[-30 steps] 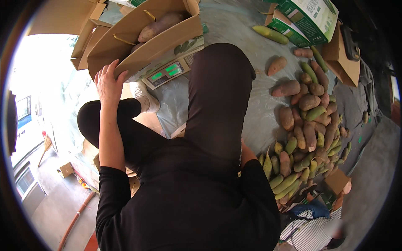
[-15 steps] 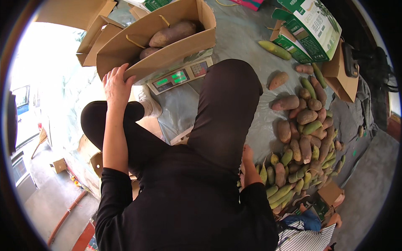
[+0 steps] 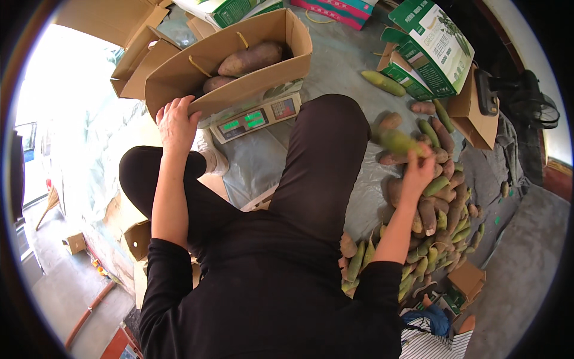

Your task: Sorting, weighing, and packing vegetables into paper bags and cardboard boxes.

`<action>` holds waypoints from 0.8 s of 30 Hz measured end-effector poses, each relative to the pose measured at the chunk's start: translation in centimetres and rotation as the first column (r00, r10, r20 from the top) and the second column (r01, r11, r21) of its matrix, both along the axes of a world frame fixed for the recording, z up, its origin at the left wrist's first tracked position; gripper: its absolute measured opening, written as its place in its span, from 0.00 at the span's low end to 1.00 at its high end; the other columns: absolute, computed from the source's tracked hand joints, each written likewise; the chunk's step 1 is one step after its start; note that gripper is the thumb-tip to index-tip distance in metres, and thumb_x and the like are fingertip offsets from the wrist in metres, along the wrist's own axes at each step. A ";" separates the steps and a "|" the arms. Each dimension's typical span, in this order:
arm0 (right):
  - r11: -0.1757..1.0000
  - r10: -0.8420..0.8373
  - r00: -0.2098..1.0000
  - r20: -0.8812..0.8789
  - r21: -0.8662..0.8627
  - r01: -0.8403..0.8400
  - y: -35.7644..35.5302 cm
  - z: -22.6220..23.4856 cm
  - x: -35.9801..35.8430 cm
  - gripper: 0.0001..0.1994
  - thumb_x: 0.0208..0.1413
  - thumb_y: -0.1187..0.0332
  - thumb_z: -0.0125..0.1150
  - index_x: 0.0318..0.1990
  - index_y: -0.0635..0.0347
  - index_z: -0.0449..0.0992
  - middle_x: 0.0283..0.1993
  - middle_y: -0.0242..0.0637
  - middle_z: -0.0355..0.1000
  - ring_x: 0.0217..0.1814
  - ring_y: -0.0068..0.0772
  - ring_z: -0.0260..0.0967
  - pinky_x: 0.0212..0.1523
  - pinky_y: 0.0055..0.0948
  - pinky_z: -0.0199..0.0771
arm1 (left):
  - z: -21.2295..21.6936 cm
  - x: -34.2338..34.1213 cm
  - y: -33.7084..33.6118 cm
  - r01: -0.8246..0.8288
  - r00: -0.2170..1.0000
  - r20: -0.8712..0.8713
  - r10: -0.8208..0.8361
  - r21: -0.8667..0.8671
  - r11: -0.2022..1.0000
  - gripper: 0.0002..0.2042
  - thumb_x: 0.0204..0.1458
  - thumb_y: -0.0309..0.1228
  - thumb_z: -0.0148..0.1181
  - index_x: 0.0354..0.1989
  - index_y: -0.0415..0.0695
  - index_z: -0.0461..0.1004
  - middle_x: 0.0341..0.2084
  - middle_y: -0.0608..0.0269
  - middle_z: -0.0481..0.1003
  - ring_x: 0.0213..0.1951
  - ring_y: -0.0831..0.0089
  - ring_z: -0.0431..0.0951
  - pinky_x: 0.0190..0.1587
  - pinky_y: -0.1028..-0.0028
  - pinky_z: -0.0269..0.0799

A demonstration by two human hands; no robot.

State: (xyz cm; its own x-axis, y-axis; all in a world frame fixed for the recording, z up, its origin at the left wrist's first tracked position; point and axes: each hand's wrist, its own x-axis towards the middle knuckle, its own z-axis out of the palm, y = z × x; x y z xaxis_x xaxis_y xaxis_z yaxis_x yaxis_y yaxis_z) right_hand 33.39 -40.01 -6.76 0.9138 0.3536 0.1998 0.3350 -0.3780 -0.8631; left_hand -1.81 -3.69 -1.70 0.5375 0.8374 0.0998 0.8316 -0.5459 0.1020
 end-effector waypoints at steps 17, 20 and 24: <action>0.753 0.594 0.783 -0.184 0.470 -0.461 30.3 9.1 -10.4 0.14 0.45 0.71 0.64 0.40 0.64 0.73 0.32 0.33 0.72 0.34 0.20 0.68 0.38 0.20 0.68 | 0.4 0.3 -0.2 -0.009 1.000 0.025 0.009 -0.028 1.000 0.12 0.43 0.31 0.61 0.39 0.47 0.74 0.37 0.63 0.74 0.46 0.64 0.71 0.50 0.60 0.60; 0.803 0.595 0.702 -0.390 0.327 -0.499 32.1 5.3 -11.6 0.15 0.44 0.70 0.65 0.40 0.65 0.73 0.34 0.37 0.74 0.35 0.26 0.70 0.40 0.23 0.70 | 0.4 0.6 -0.1 0.002 1.000 0.015 -0.001 -0.046 0.999 0.12 0.43 0.32 0.61 0.38 0.47 0.74 0.36 0.62 0.74 0.45 0.63 0.71 0.50 0.60 0.60; 0.775 0.630 0.775 -0.050 0.104 -0.623 31.4 6.8 -11.5 0.16 0.42 0.69 0.65 0.40 0.65 0.74 0.38 0.42 0.75 0.39 0.35 0.72 0.43 0.30 0.71 | 0.2 0.0 -0.1 0.026 0.999 0.020 -0.025 -0.060 0.998 0.12 0.43 0.32 0.61 0.38 0.47 0.74 0.36 0.62 0.74 0.45 0.63 0.71 0.50 0.61 0.61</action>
